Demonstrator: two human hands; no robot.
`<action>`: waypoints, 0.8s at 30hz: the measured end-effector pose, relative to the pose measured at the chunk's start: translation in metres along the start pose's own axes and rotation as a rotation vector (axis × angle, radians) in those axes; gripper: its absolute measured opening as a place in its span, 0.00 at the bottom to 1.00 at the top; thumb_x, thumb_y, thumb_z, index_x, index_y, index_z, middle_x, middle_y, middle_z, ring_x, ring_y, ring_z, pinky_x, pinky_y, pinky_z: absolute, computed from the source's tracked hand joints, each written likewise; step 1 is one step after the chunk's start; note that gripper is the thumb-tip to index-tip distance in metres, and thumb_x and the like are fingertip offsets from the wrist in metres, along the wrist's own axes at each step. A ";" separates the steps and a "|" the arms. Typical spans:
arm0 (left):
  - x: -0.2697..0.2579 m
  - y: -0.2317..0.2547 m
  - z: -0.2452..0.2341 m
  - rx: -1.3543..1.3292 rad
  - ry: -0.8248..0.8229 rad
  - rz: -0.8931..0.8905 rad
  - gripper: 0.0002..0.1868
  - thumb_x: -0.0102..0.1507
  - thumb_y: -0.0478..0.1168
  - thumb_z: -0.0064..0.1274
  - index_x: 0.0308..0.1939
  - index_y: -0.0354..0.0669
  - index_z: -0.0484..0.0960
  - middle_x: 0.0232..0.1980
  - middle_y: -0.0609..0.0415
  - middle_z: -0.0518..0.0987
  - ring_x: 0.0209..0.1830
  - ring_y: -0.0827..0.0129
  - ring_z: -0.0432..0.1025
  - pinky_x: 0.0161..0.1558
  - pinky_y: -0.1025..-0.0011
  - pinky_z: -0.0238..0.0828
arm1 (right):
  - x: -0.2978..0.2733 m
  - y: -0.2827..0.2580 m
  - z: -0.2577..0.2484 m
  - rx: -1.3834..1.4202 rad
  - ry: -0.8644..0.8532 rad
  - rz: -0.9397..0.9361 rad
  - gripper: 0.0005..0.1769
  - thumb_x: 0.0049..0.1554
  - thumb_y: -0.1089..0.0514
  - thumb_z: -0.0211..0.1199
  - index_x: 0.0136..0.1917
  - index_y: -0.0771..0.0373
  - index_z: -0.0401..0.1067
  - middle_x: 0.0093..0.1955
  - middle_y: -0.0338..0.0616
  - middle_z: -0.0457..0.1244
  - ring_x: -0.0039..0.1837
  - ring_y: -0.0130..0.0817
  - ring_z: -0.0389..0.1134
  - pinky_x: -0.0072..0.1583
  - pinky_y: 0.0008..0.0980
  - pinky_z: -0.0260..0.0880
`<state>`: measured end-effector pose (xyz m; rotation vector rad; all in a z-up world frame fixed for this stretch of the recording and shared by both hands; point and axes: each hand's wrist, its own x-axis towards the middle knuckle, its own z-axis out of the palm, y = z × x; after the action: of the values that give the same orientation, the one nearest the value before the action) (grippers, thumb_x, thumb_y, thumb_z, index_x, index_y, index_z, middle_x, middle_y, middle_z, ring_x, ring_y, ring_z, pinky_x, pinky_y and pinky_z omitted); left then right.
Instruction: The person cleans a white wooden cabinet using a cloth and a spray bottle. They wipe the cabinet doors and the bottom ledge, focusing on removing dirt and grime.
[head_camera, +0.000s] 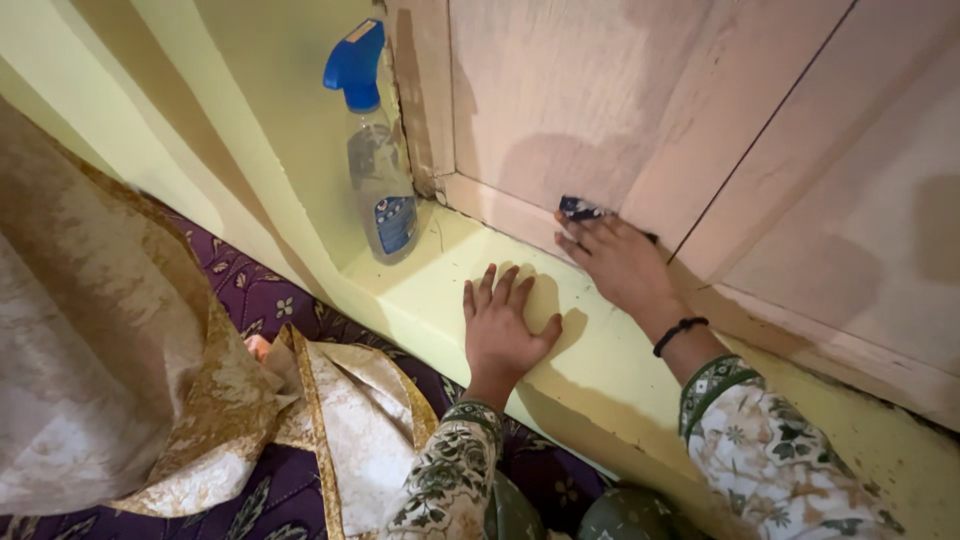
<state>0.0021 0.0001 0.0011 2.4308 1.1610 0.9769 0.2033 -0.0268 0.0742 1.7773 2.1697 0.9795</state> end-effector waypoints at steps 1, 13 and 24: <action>0.001 0.001 -0.001 0.004 -0.010 -0.004 0.38 0.56 0.63 0.54 0.64 0.46 0.78 0.72 0.47 0.69 0.79 0.50 0.51 0.77 0.46 0.32 | 0.000 0.003 0.004 0.034 -0.007 0.001 0.26 0.59 0.57 0.49 0.70 0.50 0.68 0.79 0.36 0.56 0.69 0.34 0.63 0.72 0.38 0.58; 0.004 0.000 -0.001 0.010 -0.012 -0.009 0.42 0.58 0.64 0.53 0.70 0.45 0.71 0.75 0.46 0.66 0.80 0.51 0.49 0.77 0.47 0.32 | 0.023 0.000 -0.013 -0.127 0.188 0.253 0.33 0.57 0.54 0.52 0.76 0.54 0.66 0.81 0.44 0.51 0.73 0.37 0.59 0.72 0.39 0.56; 0.002 0.000 0.000 0.026 0.022 -0.001 0.43 0.57 0.64 0.53 0.70 0.45 0.70 0.75 0.46 0.66 0.80 0.52 0.50 0.77 0.47 0.33 | 0.002 -0.029 0.021 -0.025 0.156 0.116 0.21 0.54 0.60 0.56 0.59 0.65 0.78 0.76 0.45 0.59 0.74 0.37 0.61 0.70 0.36 0.61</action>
<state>0.0030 0.0015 0.0015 2.4451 1.1893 0.9970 0.1902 -0.0189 0.0423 1.8917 2.1520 1.2049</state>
